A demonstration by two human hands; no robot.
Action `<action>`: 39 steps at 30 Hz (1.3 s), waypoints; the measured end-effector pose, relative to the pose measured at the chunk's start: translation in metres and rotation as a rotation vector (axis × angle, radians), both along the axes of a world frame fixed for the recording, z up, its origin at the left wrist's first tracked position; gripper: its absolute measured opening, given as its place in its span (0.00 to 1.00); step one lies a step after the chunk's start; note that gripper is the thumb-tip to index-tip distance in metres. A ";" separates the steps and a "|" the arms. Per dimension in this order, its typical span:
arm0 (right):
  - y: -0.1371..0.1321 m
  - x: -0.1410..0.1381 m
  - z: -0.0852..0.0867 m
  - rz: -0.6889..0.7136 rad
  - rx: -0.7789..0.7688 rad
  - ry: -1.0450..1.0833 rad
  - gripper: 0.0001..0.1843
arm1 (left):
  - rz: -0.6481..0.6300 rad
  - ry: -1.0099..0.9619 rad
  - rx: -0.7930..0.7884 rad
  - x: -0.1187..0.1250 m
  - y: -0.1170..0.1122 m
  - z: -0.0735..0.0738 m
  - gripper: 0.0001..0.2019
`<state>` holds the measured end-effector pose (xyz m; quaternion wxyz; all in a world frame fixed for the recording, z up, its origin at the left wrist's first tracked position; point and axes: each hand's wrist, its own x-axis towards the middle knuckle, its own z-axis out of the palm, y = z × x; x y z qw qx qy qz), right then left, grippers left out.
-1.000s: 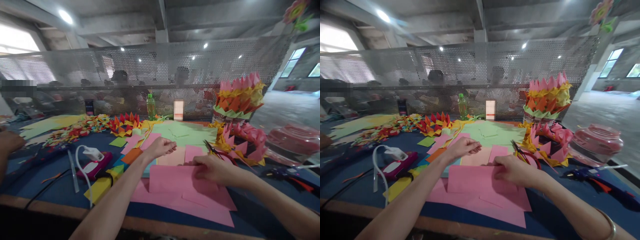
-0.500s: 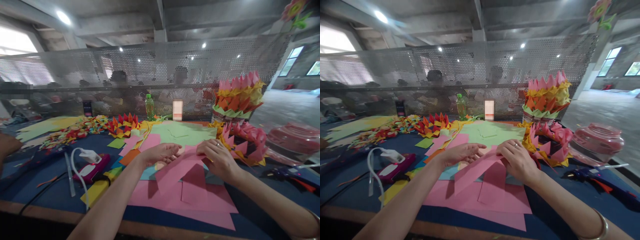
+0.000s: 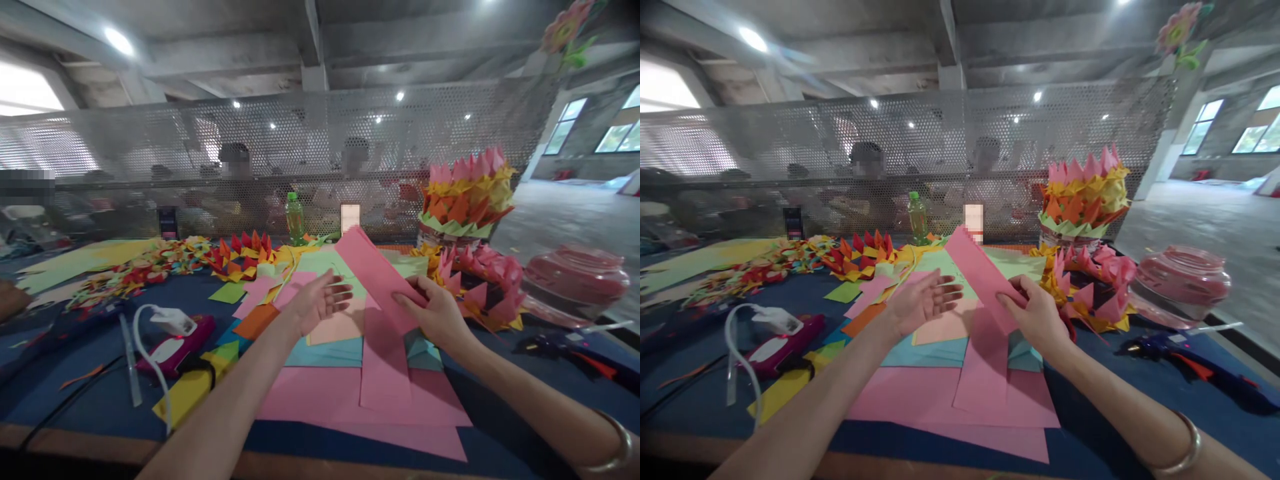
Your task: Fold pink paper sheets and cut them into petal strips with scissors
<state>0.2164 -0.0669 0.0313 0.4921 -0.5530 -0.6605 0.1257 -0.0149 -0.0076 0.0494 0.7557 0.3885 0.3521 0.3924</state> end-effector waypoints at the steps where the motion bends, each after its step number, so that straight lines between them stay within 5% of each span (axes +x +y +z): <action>1: -0.001 -0.002 -0.001 0.000 -0.006 -0.012 0.07 | -0.031 0.009 0.003 0.005 -0.005 -0.002 0.18; 8: -0.017 -0.018 -0.001 0.105 0.002 -0.187 0.05 | -0.120 -0.007 0.015 0.030 -0.029 -0.015 0.20; 13: -0.025 -0.022 0.002 0.266 -0.028 -0.159 0.09 | -0.053 0.021 -0.021 0.032 -0.032 -0.012 0.19; 19: -0.023 -0.021 0.000 0.264 -0.072 -0.113 0.13 | -0.078 -0.023 0.012 0.033 -0.032 -0.014 0.19; 34: -0.014 -0.021 -0.010 0.321 -0.253 0.303 0.18 | -0.046 -0.029 0.089 0.031 -0.033 -0.011 0.16; 39: -0.014 -0.019 -0.004 0.297 -0.257 0.375 0.20 | 0.033 -0.034 0.117 0.029 -0.029 -0.015 0.07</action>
